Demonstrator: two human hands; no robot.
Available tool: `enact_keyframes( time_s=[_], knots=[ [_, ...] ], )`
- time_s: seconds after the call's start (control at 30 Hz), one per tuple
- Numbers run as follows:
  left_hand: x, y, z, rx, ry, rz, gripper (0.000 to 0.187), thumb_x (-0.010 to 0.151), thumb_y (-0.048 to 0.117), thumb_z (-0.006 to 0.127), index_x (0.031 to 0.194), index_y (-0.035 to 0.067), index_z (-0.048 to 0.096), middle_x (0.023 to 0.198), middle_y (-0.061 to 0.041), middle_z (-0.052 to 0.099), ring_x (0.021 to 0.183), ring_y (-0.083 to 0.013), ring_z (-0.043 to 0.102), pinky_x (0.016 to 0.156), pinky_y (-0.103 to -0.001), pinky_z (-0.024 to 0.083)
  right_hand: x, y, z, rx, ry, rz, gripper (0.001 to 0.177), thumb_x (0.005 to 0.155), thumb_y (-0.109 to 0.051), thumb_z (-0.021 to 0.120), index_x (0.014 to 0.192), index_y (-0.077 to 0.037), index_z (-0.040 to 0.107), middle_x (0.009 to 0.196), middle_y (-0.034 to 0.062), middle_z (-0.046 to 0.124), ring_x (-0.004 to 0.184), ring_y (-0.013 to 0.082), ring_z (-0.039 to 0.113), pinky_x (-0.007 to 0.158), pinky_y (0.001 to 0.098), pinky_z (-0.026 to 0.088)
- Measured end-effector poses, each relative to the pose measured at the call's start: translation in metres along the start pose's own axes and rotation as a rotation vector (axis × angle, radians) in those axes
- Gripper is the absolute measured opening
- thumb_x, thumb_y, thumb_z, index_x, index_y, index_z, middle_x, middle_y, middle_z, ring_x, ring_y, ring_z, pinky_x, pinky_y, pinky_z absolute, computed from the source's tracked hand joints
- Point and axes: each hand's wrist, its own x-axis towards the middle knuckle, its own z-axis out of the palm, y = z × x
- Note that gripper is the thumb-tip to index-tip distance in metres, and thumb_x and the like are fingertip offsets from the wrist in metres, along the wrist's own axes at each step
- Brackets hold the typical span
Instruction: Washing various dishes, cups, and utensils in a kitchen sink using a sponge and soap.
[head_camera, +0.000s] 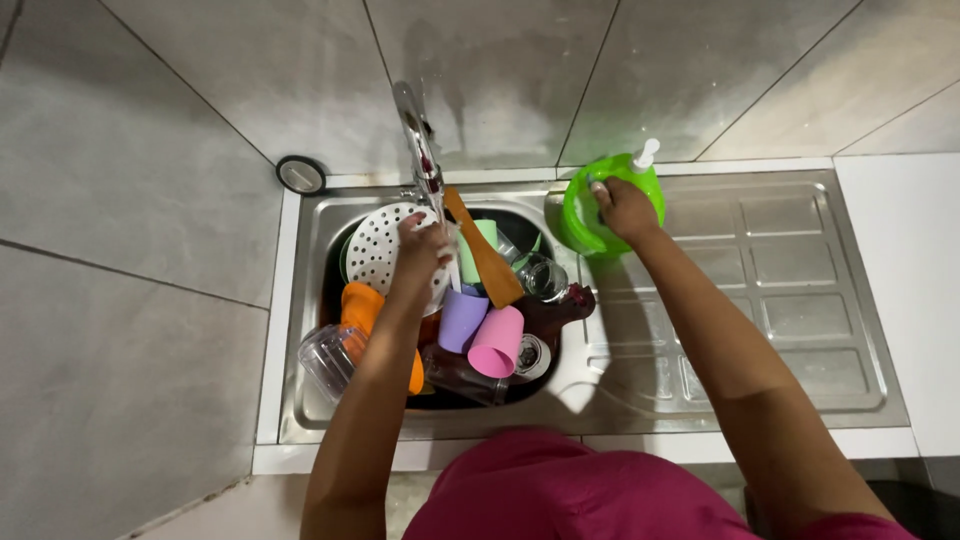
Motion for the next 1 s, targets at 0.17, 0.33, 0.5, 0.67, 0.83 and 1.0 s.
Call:
enact_keyframes(
  time_s=[0.17, 0.33, 0.5, 0.67, 0.83, 1.0],
  knots=[
    [0.050, -0.003, 0.002, -0.168, 0.197, -0.083, 0.066, 0.093, 0.034, 0.061, 0.147, 0.015, 0.029, 0.118, -0.008, 0.059, 0.099, -0.0205, 0.060, 0.083, -0.041, 0.054, -0.025, -0.033, -0.002, -0.189, 0.276, -0.301, 0.035, 0.086, -0.023, 0.069, 0.120, -0.013, 0.070, 0.106, 0.0263, 0.064, 0.093, 0.0475, 0.062, 0.079, 0.0545, 0.051],
    [0.136, -0.063, -0.006, -0.381, 0.024, -0.014, 0.063, 0.097, 0.045, 0.053, 0.146, 0.008, 0.041, 0.127, -0.012, 0.057, 0.107, -0.0274, 0.062, 0.088, -0.049, 0.051, -0.026, -0.005, 0.013, -0.042, 0.147, -0.196, 0.031, 0.088, -0.012, 0.065, 0.118, -0.013, 0.069, 0.105, 0.0210, 0.065, 0.096, 0.0429, 0.064, 0.087, 0.0512, 0.053],
    [0.139, -0.049, 0.001, -0.520, 0.039, 0.006, 0.061, 0.106, 0.049, 0.050, 0.137, -0.003, 0.050, 0.123, -0.022, 0.063, 0.109, -0.0373, 0.068, 0.097, -0.049, 0.058, -0.040, -0.030, -0.009, 0.005, 0.260, -0.181, 0.030, 0.090, -0.019, 0.072, 0.116, -0.005, 0.067, 0.105, 0.0225, 0.066, 0.096, 0.0444, 0.063, 0.084, 0.0532, 0.051],
    [0.131, -0.042, -0.004, -0.634, 0.040, 0.000, 0.058, 0.105, 0.047, 0.050, 0.136, -0.002, 0.050, 0.117, -0.022, 0.065, 0.099, -0.0339, 0.070, 0.088, -0.041, 0.062, -0.037, -0.056, -0.039, -0.065, 0.534, -0.253, 0.021, 0.097, -0.016, 0.070, 0.113, -0.003, 0.066, 0.110, 0.0209, 0.065, 0.103, 0.0405, 0.062, 0.093, 0.0515, 0.048],
    [0.130, -0.044, -0.006, -0.614, 0.014, -0.030, 0.056, 0.102, 0.049, 0.040, 0.129, 0.002, 0.053, 0.106, -0.021, 0.068, 0.088, -0.0298, 0.071, 0.079, -0.037, 0.062, 0.030, -0.049, -0.080, -0.029, 0.773, -0.285, 0.018, 0.103, -0.012, 0.068, 0.111, 0.003, 0.063, 0.110, 0.0242, 0.059, 0.105, 0.0409, 0.056, 0.093, 0.0492, 0.044],
    [0.117, -0.033, -0.009, -0.487, -0.027, 0.074, 0.042, 0.111, 0.039, 0.036, 0.119, 0.001, 0.054, 0.098, -0.014, 0.069, 0.085, -0.0247, 0.071, 0.078, -0.034, 0.061, 0.066, -0.029, -0.061, -0.718, 0.096, -0.053, 0.048, 0.109, -0.046, 0.043, 0.105, -0.011, 0.075, 0.106, 0.0157, 0.074, 0.103, 0.0372, 0.066, 0.085, 0.0536, 0.051]
  ],
)
